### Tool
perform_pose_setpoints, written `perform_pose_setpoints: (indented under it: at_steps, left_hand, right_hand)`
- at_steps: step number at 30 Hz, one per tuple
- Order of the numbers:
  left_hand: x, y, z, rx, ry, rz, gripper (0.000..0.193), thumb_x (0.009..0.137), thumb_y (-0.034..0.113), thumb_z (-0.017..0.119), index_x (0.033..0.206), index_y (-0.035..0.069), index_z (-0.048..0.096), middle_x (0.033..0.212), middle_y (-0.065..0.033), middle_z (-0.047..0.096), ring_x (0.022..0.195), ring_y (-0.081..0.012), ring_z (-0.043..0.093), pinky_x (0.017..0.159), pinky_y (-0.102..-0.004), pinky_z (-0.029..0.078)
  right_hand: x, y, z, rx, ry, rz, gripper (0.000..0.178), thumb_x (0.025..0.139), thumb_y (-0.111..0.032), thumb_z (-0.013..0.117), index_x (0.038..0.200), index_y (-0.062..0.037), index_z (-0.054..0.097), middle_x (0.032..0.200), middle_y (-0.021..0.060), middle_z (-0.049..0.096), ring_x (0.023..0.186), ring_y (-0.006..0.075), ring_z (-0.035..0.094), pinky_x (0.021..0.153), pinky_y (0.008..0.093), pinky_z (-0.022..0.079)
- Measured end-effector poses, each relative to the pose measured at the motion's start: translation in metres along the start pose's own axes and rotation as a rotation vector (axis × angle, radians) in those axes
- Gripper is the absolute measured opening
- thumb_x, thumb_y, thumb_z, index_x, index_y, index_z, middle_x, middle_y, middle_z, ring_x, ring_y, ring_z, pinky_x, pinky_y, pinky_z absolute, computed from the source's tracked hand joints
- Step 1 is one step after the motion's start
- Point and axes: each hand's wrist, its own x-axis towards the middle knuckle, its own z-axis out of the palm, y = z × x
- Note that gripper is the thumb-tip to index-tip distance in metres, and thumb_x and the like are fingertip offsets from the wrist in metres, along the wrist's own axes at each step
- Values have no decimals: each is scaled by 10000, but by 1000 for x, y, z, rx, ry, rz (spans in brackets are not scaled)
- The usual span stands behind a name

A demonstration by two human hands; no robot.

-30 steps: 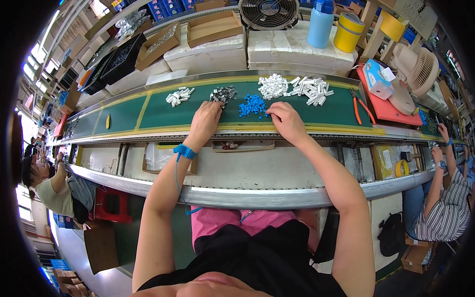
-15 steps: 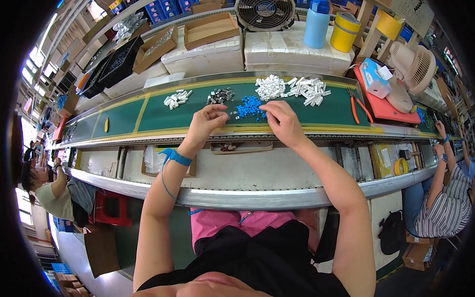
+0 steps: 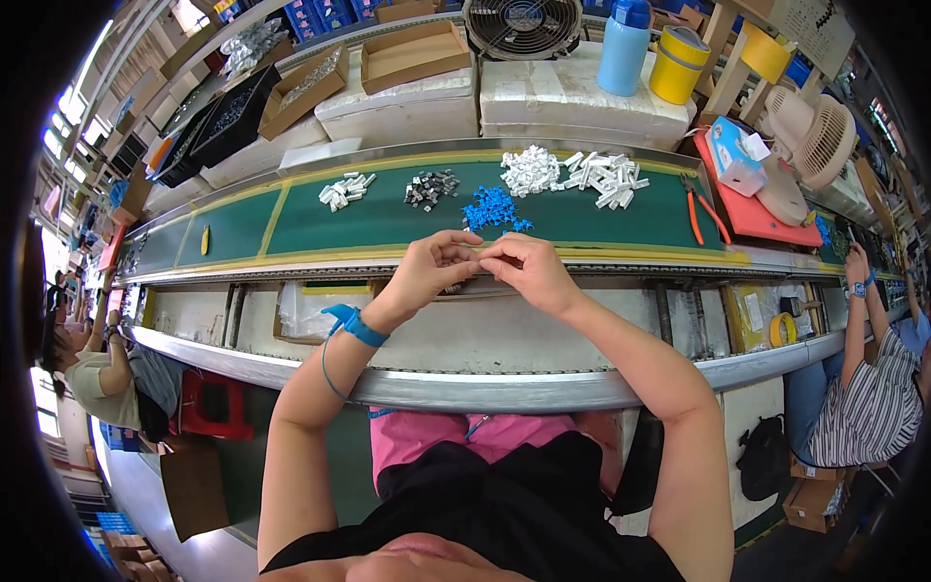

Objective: The person assembles small plastic components onto a printed circuit board by hand.

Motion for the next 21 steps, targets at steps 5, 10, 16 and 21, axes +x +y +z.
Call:
perform_pose_setpoints:
  at_steps: [5,10,16,21]
  left_hand:
    - [1,-4,-8,-10,37,-40,343,848,39,635,1170,-51,560,903,-41,637,759,-65,569,680,-200,477]
    - [6,-1,-26,33,175,-83,212,857,68,636,1028,-59,640,819,-35,641,712,-61,552,647,-198,468]
    - [15,-15,-32,1029,274,417,297,808,-22,576,1073,89,651,826,-58,575,730,-214,566,650,-318,479]
    - [19,-18,-29,1485,194,589,381,691,24,578,1050,132,647,826,-76,476,834,-235,506,703,-344,439]
  right_hand:
    - [6,6,-10,-48,150,-95,99,829,-36,640,914,10,658,848,50,619,711,94,550,634,235,461]
    - [16,21,-40,-239,284,-44,118,818,-16,632,933,-9,658,836,33,618,706,84,543,660,220,457]
    - [22,58,-62,-136,341,92,175,820,-17,612,990,-11,651,799,12,617,695,72,532,645,215,443]
    - [23,58,-58,-81,325,127,177,826,-30,601,994,-2,651,759,-8,601,680,54,512,624,206,429]
